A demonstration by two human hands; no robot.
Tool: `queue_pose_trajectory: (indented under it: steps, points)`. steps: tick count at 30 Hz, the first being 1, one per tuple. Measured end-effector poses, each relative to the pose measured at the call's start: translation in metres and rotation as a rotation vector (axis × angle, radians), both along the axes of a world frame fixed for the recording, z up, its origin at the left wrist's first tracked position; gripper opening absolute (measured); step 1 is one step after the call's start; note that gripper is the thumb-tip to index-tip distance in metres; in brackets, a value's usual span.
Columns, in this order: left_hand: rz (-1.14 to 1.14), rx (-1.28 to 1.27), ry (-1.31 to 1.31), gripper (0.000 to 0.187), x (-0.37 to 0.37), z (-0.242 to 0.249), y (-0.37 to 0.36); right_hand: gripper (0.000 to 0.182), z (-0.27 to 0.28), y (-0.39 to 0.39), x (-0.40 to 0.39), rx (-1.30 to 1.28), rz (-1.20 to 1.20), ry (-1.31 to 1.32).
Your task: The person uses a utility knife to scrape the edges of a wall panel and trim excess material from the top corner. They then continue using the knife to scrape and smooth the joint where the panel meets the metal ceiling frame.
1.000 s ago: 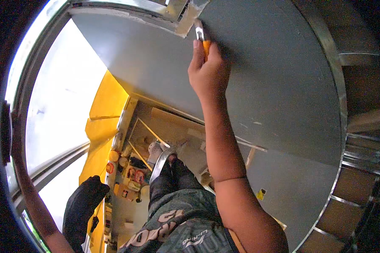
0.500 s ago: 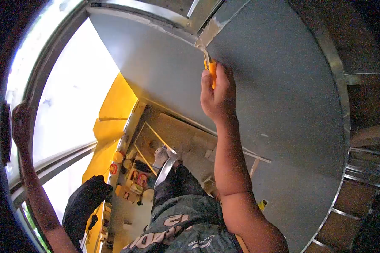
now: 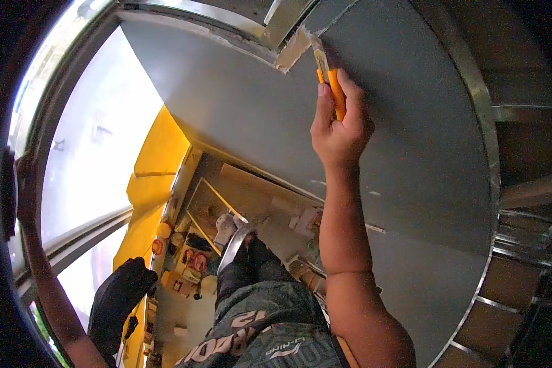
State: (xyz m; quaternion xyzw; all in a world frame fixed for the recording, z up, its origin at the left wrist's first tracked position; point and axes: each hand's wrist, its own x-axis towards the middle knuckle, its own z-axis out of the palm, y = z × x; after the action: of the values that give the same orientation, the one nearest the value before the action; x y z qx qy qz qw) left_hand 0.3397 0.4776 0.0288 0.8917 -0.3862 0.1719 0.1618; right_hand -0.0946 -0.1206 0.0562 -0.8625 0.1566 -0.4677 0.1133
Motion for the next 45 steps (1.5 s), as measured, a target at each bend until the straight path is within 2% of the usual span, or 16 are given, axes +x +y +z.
queue_pose_trajectory:
  steps: [4, 6, 10, 12, 20, 23, 28, 31, 34, 37, 40, 43, 45]
  points:
    - [-0.007, 0.021, 0.003, 0.039, 0.001, -0.002, 0.003, 0.028, -0.007, -0.004, 0.003, -0.047, -0.021, -0.051]
    - [-0.004, 0.062, -0.088, 0.039, -0.015, 0.013, -0.007, 0.029, -0.012, -0.007, 0.005, -0.081, -0.021, -0.099]
    - [0.001, 0.131, -0.167, 0.037, -0.009, 0.011, 0.002, 0.028, -0.015, -0.005, 0.009, -0.074, -0.009, -0.129]
    - [0.125, 0.198, -0.199, 0.035, -0.010, 0.010, 0.001, 0.027, -0.016, 0.003, 0.011, -0.142, -0.038, -0.060]
    - [0.058, 0.114, -0.134, 0.035, -0.013, 0.010, -0.003, 0.026, -0.072, 0.016, 0.004, -0.024, -0.016, 0.069]
    - [0.056, 0.112, -0.131, 0.036, -0.006, 0.007, 0.007, 0.025, -0.042, 0.021, 0.002, 0.023, -0.049, 0.004]
    - [0.078, 0.169, -0.183, 0.037, -0.001, 0.008, 0.007, 0.026, -0.004, 0.009, 0.012, -0.167, -0.019, -0.035]
    - [0.019, 0.201, -0.248, 0.038, 0.001, 0.013, 0.007, 0.026, 0.009, 0.001, 0.021, -0.252, 0.013, -0.096]
    - [-0.002, 0.233, -0.227, 0.039, -0.004, 0.012, 0.003, 0.026, 0.026, 0.005, 0.025, -0.237, 0.008, -0.070]
    - [0.044, 0.173, -0.175, 0.039, -0.010, 0.010, -0.002, 0.026, 0.033, 0.003, 0.027, -0.330, -0.027, -0.020]
    - [0.064, 0.223, -0.205, 0.039, -0.010, 0.010, 0.002, 0.027, 0.027, 0.002, 0.029, -0.367, -0.040, -0.020]
    - [-0.022, 0.238, -0.269, 0.039, -0.012, 0.014, -0.003, 0.027, 0.015, 0.008, 0.029, -0.280, -0.068, -0.013]
    - [0.109, 0.202, -0.224, 0.038, -0.019, 0.013, -0.010, 0.027, 0.005, 0.013, 0.028, -0.268, -0.085, -0.008]
